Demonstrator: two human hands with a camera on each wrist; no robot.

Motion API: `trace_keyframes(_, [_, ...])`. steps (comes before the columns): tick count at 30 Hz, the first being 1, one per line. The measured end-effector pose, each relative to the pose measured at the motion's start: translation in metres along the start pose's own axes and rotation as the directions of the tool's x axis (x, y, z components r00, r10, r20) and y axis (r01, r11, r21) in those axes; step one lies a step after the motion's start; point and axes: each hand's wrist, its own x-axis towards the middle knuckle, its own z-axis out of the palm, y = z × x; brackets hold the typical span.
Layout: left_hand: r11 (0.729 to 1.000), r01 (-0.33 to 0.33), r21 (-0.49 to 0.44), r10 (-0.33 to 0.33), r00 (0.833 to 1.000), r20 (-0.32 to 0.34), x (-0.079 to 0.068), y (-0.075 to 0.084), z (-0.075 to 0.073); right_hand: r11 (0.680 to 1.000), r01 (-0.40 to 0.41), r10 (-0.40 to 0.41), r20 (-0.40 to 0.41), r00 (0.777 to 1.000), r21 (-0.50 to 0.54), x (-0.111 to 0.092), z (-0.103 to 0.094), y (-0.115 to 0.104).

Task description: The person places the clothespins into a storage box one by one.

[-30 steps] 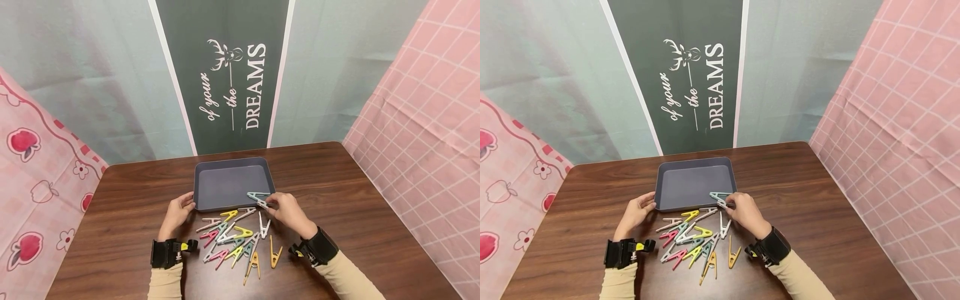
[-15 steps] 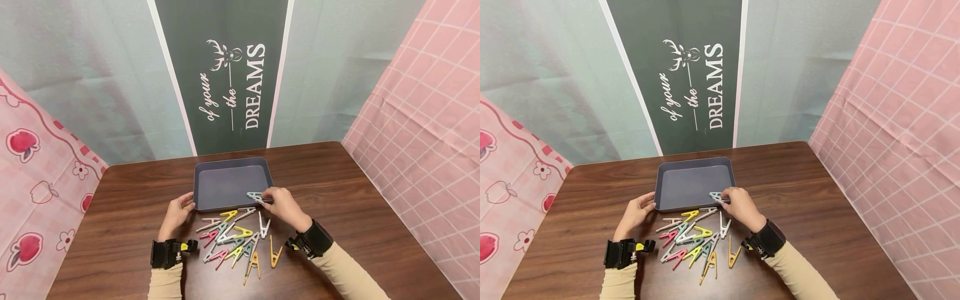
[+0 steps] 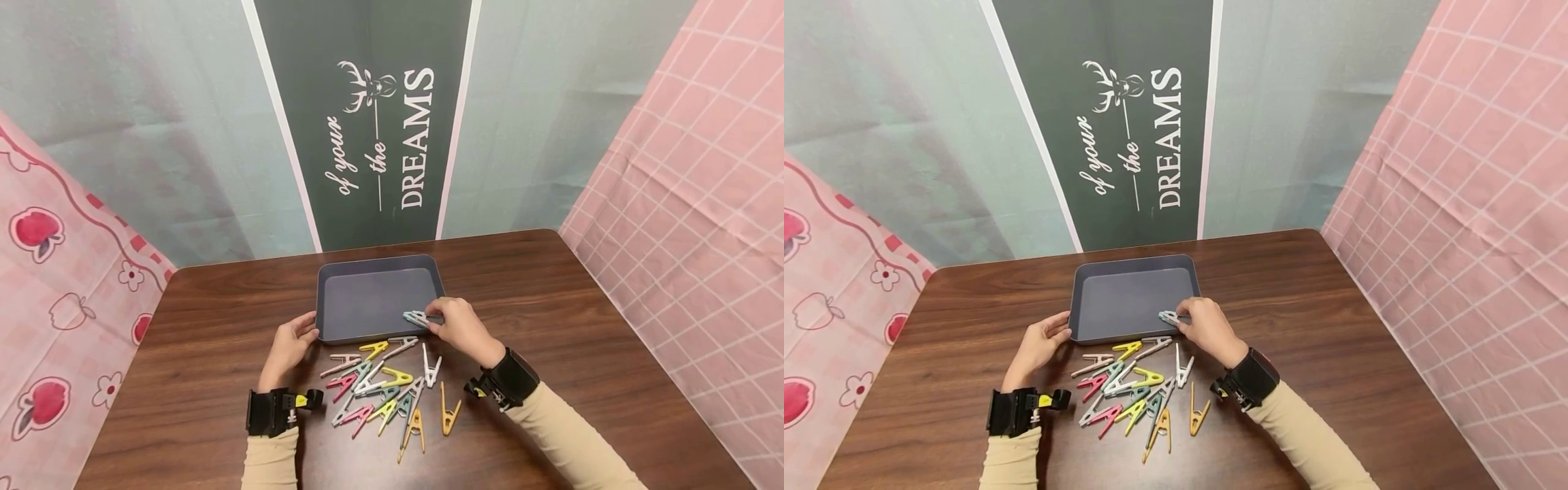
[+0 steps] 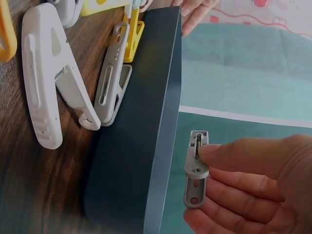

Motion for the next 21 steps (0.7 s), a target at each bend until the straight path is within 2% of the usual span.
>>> trace_keyframes(21, [1.000, 0.007, 0.008, -0.007, 1.000, -0.001, -0.001, 0.002, 0.000, 1.000, -0.003, 0.003, -0.022, 1.000, -0.004, 0.018, 0.006, 0.015])
